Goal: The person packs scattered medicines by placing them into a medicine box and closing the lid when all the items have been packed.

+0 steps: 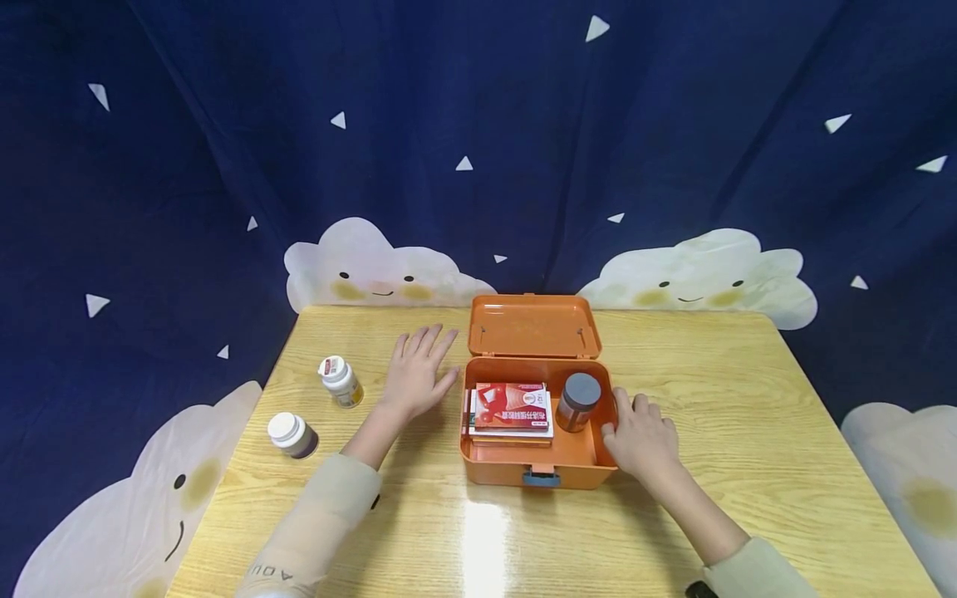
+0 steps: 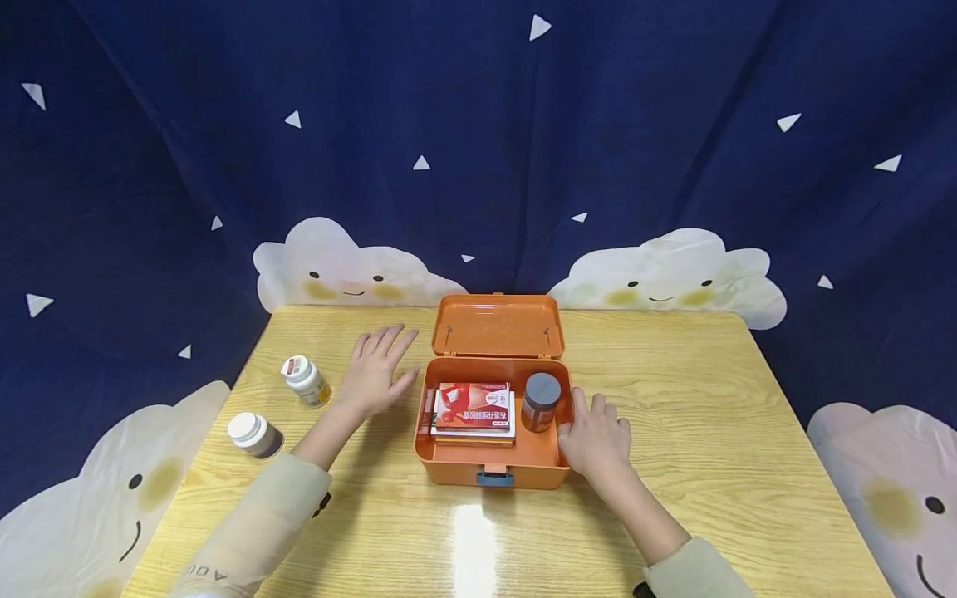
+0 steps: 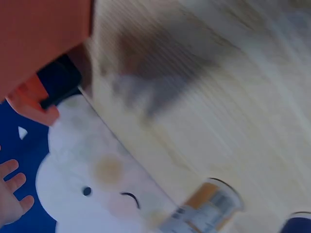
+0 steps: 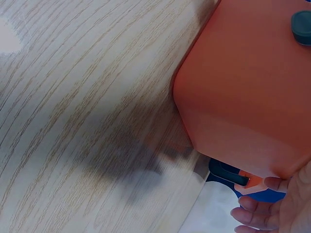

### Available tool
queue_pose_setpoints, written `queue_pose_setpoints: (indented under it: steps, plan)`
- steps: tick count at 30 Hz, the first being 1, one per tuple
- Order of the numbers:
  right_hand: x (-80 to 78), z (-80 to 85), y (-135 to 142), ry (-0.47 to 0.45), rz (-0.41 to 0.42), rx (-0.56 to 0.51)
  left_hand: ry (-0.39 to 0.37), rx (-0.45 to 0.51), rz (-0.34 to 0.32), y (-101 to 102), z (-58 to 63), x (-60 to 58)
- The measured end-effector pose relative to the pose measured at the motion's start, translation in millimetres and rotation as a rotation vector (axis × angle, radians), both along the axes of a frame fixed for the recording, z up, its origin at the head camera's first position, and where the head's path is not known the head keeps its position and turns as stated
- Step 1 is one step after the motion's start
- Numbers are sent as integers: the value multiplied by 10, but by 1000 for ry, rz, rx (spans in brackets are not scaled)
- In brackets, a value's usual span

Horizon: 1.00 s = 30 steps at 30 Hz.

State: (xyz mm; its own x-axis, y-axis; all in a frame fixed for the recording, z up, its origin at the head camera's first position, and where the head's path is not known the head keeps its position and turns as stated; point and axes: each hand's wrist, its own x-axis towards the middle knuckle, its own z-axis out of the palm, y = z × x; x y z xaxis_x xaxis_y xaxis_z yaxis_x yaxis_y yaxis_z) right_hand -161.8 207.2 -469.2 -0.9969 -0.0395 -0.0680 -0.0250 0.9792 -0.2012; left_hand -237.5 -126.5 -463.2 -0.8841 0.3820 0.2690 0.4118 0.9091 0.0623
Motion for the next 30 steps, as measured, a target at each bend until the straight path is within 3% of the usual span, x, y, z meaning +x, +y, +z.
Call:
queue_pose_setpoints:
  steps: [18,30]
  plan:
    - [-2,9,0,-2,4,4,36,191,323,-715,-94,82]
    - [3,20,-4,-6,3,0,-25,284,494,-1074,-167,150]
